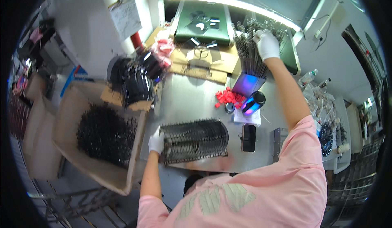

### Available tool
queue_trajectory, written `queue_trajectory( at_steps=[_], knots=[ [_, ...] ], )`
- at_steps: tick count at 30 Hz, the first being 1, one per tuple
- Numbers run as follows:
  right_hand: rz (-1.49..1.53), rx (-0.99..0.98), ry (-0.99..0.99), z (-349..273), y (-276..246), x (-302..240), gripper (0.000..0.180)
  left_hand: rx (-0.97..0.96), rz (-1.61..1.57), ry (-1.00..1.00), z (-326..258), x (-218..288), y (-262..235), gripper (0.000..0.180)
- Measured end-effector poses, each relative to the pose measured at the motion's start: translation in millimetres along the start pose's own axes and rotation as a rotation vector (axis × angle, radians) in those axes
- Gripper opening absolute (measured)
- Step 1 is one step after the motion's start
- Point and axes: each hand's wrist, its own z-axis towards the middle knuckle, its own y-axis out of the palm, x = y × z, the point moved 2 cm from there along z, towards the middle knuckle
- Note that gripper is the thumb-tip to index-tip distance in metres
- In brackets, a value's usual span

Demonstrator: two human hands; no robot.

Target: The person walks to a workstation and repeatedly picks up black decorative items, places them into a metal rack, and secures them with rubber bands. The person handles the items one at a time, adjusts the rack, and moves between the table and a nearby bin.

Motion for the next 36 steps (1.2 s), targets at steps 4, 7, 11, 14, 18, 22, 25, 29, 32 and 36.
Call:
queue_trajectory(
  at_steps=[4, 7, 11, 14, 18, 22, 25, 29, 32, 36],
  knots=[
    [0.109, -0.051, 0.07, 25, -49, -23, 0.023, -0.106, -0.26, 0.114, 3, -4, -17, 0.065],
    [0.372, 0.46, 0.013, 52, -145, -82, 0.023, -0.183, -0.19, -0.152, -7, 17, -69, 0.071],
    [0.697, 0.328, -0.546, -18, -199, -205, 0.023, 0.425, -0.515, 0.371, -52, 122, -140, 0.069],
    [1.28, -0.275, -0.905, -113, -186, -278, 0.017, 0.448, -0.237, 0.78, -94, 171, -164, 0.062],
    [1.57, -0.867, -0.631, -204, -145, -303, 0.063, 0.592, -0.415, 0.61, -119, 108, -166, 0.033],
    [0.883, -0.542, -1.073, -276, -73, -306, 0.09, 0.535, -0.689, -0.067, -134, 2, -88, 0.006],
    [0.611, -0.637, -1.192, -314, -20, -289, 0.09, 0.723, -1.024, -0.273, -141, -47, -32, 0.009],
    [0.583, -0.682, -1.202, -334, 11, -275, 0.088, 0.754, -1.365, -0.449, -146, -84, -8, 0.013],
    [0.571, -0.671, -1.2, -334, 11, -275, 0.087, 0.576, -1.338, -0.474, -139, -102, -16, 0.015],
    [0.591, -0.652, -1.178, -335, 6, -284, 0.087, 0.358, -1.292, -0.412, -138, -84, -4, 0.015]
  ],
)
